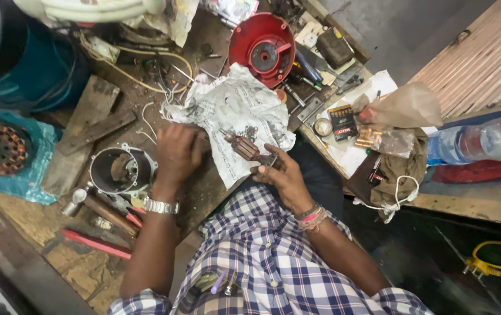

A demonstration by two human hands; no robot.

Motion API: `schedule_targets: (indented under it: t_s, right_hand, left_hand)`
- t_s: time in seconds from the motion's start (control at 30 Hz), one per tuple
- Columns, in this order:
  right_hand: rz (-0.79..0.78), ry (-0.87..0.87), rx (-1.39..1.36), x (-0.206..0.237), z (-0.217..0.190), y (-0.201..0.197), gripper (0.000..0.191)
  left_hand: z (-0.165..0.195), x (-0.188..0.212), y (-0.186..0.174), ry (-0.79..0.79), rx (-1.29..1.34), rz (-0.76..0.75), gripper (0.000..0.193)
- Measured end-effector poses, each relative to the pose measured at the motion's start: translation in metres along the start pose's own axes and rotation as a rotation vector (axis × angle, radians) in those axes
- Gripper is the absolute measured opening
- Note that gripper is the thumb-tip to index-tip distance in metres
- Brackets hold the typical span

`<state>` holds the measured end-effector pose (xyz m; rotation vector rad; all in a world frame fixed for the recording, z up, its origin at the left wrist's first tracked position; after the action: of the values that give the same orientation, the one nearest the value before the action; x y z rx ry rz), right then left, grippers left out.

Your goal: The person disassembles a small electric motor, removes the rotor and stator, and cleans the components with a cloth. They then reassemble the motor parts on a cluttered workbench.

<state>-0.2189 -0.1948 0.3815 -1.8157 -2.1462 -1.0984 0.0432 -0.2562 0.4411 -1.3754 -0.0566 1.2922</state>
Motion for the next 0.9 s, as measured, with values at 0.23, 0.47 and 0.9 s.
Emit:
schedule_targets:
  t_s: [0.23, 0.47, 0.9]
  right_hand:
    - [-0.17, -0.044, -0.107, 0.007, -0.021, 0.023, 0.071]
    - [-0.214, -0.074, -0.123, 0.009, -0.025, 0.045, 0.073]
    - [-0.191, -0.055, -0.071, -0.007, -0.022, 0.063, 0.08]
  left_hand:
    - [0.005, -0.009, -0.006, -0.377, 0.334, 0.21, 0.01]
    - [-0.005, -0.01, 0.019, -0.799, 1.149, 0.429, 0.021]
    - [-0.027, -0.018, -0.018, -0.863, 1.117, 0.216, 0.019]
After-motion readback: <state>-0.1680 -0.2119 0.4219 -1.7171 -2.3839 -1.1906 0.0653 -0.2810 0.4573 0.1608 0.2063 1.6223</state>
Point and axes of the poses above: each hand's wrist, its own x-axis away from the middle knuckle, its own y-axis out of the palm, z = x × y, the point moved 4 cm from there along -x, towards the middle knuckle, and after that the axes turned 14 degrees about y, right-handed, at the moved point
